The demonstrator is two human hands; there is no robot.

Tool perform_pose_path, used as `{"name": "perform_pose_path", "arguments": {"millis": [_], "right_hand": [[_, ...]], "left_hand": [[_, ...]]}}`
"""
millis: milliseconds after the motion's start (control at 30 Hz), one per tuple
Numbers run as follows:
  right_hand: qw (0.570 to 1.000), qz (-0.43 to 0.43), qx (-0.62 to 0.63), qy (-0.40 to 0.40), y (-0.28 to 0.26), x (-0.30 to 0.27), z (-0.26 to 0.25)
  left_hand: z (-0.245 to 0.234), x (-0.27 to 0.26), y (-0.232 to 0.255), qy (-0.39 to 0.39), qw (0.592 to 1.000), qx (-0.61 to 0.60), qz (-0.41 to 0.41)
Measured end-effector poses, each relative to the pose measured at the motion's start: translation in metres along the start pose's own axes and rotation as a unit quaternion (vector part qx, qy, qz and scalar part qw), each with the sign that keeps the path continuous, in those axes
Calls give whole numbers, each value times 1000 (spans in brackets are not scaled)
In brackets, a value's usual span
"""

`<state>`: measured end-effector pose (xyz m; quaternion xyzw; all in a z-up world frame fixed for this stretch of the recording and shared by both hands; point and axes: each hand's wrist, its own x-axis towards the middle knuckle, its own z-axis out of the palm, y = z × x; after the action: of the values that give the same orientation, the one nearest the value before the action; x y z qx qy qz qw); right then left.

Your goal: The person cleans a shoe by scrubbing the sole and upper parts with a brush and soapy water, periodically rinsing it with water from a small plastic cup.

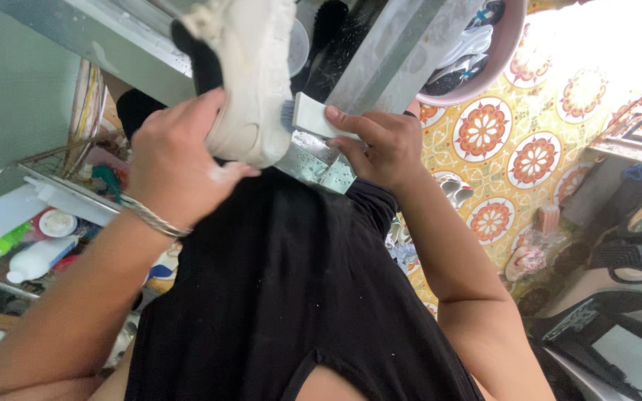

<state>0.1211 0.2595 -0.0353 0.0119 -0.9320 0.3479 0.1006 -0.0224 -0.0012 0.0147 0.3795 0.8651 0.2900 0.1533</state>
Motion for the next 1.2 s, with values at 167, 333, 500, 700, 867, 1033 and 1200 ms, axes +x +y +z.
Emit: {"name": "perform_pose_path", "arguments": {"millis": [167, 333, 500, 700, 867, 1033, 1200], "right_hand": [[999, 47, -5, -6, -7, -1, 1], [1000, -5, -14, 12, -19, -13, -6], [999, 14, -26, 38, -14, -19, -7], [999, 30, -22, 40, -11, -18, -8], [999, 15, -6, 27, -10, -25, -4], [1000, 19, 7, 10, -14, -40, 4], [990, 112, 60, 63, 8, -40, 12]], "left_hand": [[-6, 11, -12, -49, 993, -102, -43], [18, 13, 13, 25, 978, -196, -63], [32, 18, 28, 50, 984, -169, -38], [37, 20, 28, 3, 982, -182, -48], [39, 18, 29, -5, 981, -189, -35], [46, 15, 30, 10, 985, -172, -23], [45, 12, 17, -23, 990, -142, 6]]}}
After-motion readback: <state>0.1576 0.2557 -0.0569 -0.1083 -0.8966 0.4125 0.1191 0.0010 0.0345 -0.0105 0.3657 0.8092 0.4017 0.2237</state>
